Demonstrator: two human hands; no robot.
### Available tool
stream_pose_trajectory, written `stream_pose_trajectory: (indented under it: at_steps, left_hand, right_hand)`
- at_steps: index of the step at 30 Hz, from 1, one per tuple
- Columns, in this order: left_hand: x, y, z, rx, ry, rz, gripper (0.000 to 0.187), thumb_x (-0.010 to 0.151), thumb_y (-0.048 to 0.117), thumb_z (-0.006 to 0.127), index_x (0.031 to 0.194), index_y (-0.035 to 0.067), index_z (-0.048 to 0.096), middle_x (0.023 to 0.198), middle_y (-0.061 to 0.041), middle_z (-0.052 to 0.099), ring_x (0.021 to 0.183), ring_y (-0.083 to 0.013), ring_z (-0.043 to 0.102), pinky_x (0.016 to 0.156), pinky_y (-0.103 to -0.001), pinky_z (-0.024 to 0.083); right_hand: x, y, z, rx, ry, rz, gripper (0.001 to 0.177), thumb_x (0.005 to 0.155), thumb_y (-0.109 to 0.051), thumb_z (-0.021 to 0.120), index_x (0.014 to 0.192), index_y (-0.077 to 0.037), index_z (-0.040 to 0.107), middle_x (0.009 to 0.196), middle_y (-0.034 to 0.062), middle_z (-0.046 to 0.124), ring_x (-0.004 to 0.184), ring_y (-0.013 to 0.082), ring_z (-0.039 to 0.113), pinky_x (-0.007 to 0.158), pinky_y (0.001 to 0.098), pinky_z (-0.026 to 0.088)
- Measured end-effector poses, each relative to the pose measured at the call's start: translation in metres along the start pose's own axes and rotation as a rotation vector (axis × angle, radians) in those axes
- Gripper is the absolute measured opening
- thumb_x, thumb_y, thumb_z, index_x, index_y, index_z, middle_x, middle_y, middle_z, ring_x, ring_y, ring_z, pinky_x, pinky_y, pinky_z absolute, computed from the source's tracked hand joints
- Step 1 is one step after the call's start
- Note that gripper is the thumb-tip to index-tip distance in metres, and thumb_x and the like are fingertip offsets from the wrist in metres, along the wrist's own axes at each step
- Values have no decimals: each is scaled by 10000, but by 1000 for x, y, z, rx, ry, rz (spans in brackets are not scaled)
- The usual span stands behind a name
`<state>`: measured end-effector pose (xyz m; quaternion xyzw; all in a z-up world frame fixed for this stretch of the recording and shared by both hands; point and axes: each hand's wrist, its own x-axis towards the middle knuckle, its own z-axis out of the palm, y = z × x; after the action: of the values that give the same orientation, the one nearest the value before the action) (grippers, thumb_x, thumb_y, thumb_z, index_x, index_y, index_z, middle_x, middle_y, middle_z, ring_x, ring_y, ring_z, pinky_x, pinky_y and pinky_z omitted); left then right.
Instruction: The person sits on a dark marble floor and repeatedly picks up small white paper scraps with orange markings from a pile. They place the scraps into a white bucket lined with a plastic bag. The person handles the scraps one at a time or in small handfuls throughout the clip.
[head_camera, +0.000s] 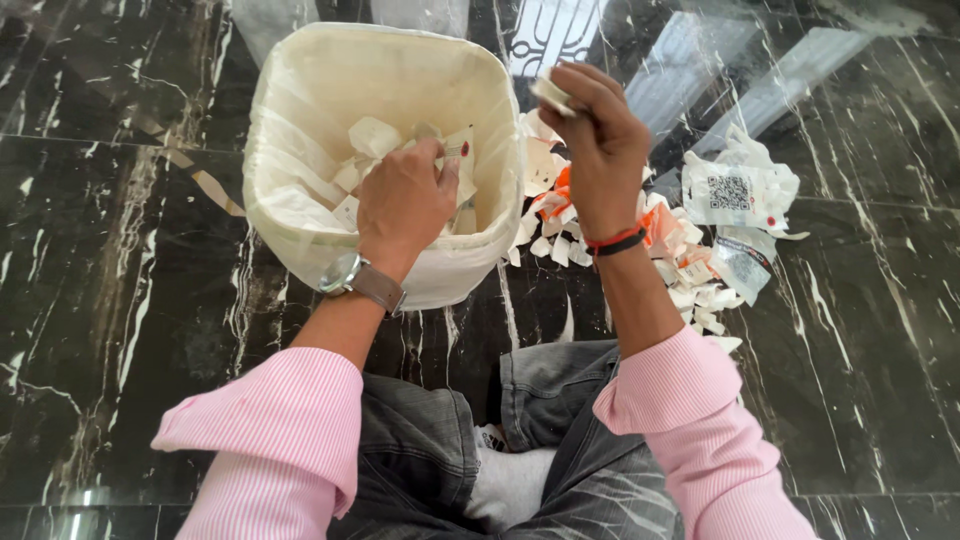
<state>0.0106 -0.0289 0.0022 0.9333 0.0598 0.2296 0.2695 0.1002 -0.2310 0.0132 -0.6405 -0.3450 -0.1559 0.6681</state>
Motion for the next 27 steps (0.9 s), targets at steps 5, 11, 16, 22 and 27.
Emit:
stream_pose_trajectory:
  at_steps: [5, 11, 16, 22, 27]
  left_hand:
    - [3, 2, -3, -21, -37, -53, 369, 949, 270, 682, 1214, 29, 591, 868, -154, 755, 814, -365, 737, 733, -485, 572]
    - [3, 0, -3, -75, 33, 12, 751, 865, 221, 762, 1462, 18, 354, 1140, -192, 711, 973, -372, 717, 778, -473, 572]
    - [-2, -2, -6, -98, 40, 135, 792, 805, 99, 749, 1500, 50, 372, 1298, -234, 628, 1007, -406, 684, 800, -479, 553]
    - [-7, 0, -10, -165, 40, 93, 404, 954, 118, 675, 1342, 63, 577, 1066, -207, 705, 964, -414, 681, 787, -511, 522]
    - [-4, 3, -14, -255, 193, 21, 213, 992, 177, 668, 1129, 18, 640, 880, -187, 737, 850, -398, 711, 700, -499, 524]
  right_hand:
    - [21, 8, 38, 24, -62, 85, 225, 1093, -55, 571, 1247, -26, 732, 1455, 133, 598, 1159, 155, 729, 953, 314, 612]
    - [-6, 28, 68, -225, -92, 233, 412, 979, -30, 666, 1384, -78, 615, 1084, 162, 737, 934, 160, 709, 807, 277, 596]
    - [-3, 29, 70, -315, -182, 69, 330, 950, 3, 676, 1259, -68, 585, 1114, 106, 749, 1003, 169, 767, 798, 279, 627]
    - [-7, 21, 66, -354, -240, 200, 226, 1016, -26, 592, 1227, -66, 662, 931, 121, 757, 800, 178, 754, 737, 308, 595]
    - [-6, 14, 70, -235, -204, 151, 265, 1040, -31, 453, 1255, -40, 608, 1031, 88, 764, 839, 133, 775, 758, 284, 620]
